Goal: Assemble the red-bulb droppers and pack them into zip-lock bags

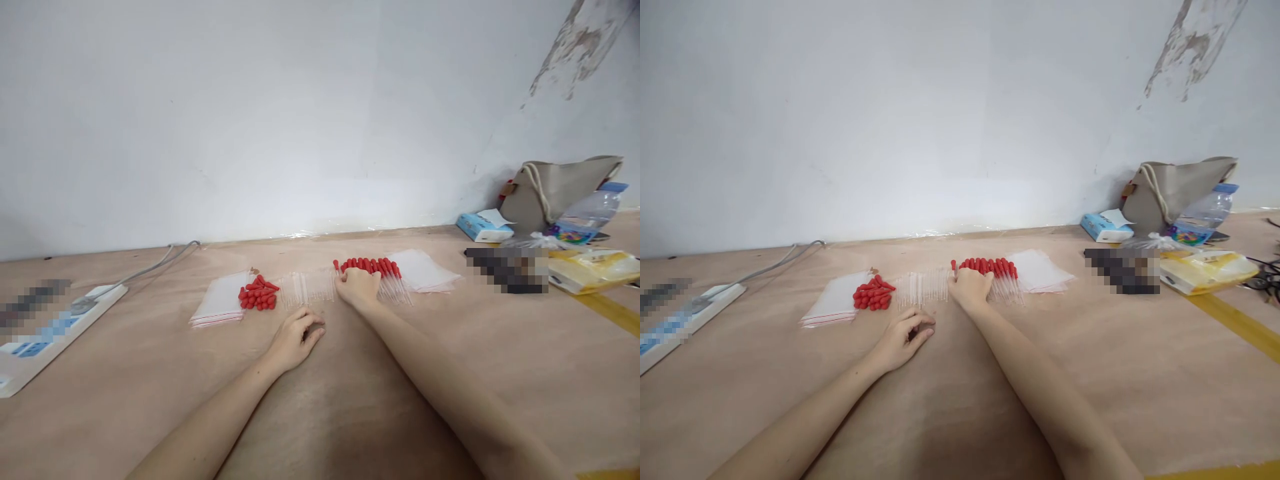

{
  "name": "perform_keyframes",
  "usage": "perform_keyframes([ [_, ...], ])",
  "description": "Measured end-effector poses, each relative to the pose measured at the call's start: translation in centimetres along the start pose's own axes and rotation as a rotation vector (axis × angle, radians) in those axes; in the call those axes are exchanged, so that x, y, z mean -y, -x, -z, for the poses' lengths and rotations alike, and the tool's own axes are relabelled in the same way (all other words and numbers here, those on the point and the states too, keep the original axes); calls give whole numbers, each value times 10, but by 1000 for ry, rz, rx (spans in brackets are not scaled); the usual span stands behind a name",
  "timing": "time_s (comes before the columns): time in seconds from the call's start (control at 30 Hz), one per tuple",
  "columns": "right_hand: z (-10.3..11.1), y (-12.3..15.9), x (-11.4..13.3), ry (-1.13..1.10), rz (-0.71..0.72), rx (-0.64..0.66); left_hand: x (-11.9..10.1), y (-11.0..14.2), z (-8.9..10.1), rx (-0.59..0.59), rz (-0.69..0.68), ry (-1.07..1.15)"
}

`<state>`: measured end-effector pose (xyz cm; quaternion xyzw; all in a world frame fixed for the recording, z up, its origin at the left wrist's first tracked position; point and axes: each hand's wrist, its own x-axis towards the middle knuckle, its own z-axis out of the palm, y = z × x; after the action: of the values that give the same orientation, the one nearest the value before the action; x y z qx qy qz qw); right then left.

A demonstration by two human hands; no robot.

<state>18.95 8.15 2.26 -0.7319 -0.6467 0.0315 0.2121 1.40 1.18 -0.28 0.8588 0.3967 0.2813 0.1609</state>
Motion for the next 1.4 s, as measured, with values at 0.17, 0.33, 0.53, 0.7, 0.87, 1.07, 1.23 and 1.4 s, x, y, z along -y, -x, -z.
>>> perform_keyframes([
  [0.17,-11,1,-3,96,45,-1,0,0,1,-4,0,6],
  [0.33,-9,4,-11,144,78,2,1,-1,0,-1,2,6],
  [0.53,-11,5,-6,80,119,9,1,-1,0,-8,7,5],
  [0.7,-15,1,7,47,98,75,1,-1,0,2,15,-16],
  [0.87,-15,-5,14,33,6,154,1,-1,-1,-7,2,-16],
  [1.07,-12,-8,14,30,-14,195,1,-2,1,0,8,-10],
  [1.23,-9,-6,16,32,3,188,0,-1,-1,-9,-20,-6],
  [1.4,7,11,1,25,125,137,-4,-1,5,-149,14,-81],
])
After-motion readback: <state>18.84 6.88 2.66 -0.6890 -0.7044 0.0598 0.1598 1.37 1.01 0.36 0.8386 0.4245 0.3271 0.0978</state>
